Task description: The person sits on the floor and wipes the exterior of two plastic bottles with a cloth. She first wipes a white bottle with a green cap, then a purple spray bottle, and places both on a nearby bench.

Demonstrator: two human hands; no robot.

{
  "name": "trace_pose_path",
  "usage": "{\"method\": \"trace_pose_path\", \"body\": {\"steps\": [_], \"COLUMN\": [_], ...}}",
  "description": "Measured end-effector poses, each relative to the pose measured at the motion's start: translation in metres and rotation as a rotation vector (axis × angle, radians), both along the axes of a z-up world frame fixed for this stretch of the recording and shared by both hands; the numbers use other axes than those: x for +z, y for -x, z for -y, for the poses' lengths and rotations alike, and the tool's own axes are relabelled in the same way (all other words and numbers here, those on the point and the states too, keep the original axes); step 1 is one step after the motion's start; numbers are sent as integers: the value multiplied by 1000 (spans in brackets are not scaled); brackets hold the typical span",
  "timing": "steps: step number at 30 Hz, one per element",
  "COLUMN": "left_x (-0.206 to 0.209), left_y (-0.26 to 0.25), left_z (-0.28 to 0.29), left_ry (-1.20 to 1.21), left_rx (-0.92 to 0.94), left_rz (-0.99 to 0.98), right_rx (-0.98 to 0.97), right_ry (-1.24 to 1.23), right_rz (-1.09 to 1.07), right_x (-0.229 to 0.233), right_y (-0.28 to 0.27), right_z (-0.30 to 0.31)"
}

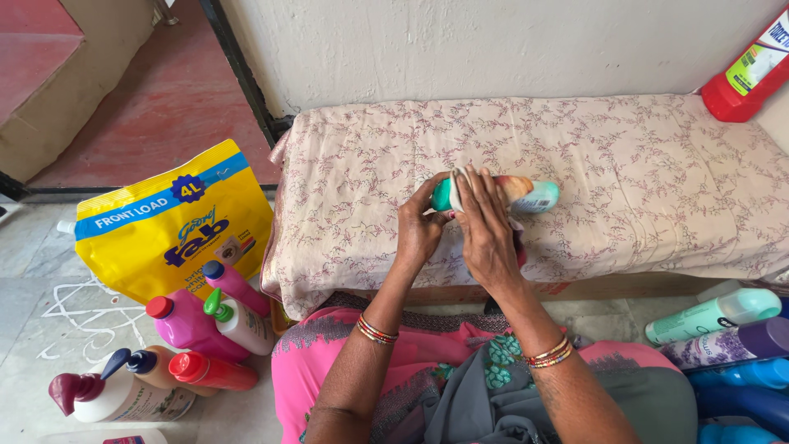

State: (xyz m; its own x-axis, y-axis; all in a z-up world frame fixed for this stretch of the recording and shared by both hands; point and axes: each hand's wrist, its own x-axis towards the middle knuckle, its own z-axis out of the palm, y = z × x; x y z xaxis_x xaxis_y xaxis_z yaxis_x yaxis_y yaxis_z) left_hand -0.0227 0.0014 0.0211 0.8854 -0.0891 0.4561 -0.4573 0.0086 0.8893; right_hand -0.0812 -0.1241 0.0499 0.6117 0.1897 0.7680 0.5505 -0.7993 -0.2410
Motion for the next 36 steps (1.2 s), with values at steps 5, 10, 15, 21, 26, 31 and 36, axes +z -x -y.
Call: {"method": "trace_pose_path", "body": {"steps": [5,10,15,21,26,31,36], "left_x": [-5,-10,-15,-23,-28,-23,-21], "left_y": [-4,-10,-12,-17,-19,-17,-17], "left_z": [-1,-4,-4,0,4,10,11], "left_ry": [-1,-13,3,29,111,140,284], "left_rx": [-18,-60,-73,-102,-133,-102,-99], "left_rz": [-3,-35,-103,-103,-139,-273,-284], "right_rx": [-20,-9,-82,-141,-222,-203,-132], "right_ry": [-47,-144,-135,-128,-368,-639,-1186], "right_rz": [-60,-246,-255,-185,-305,-334,-660], "right_x": [15,2,-26,-39,-44,-55,-67], "right_y": [-20,-35,-51,-59,-53,-63,-71], "right_z": [1,22,60,99,116,140,166]}}
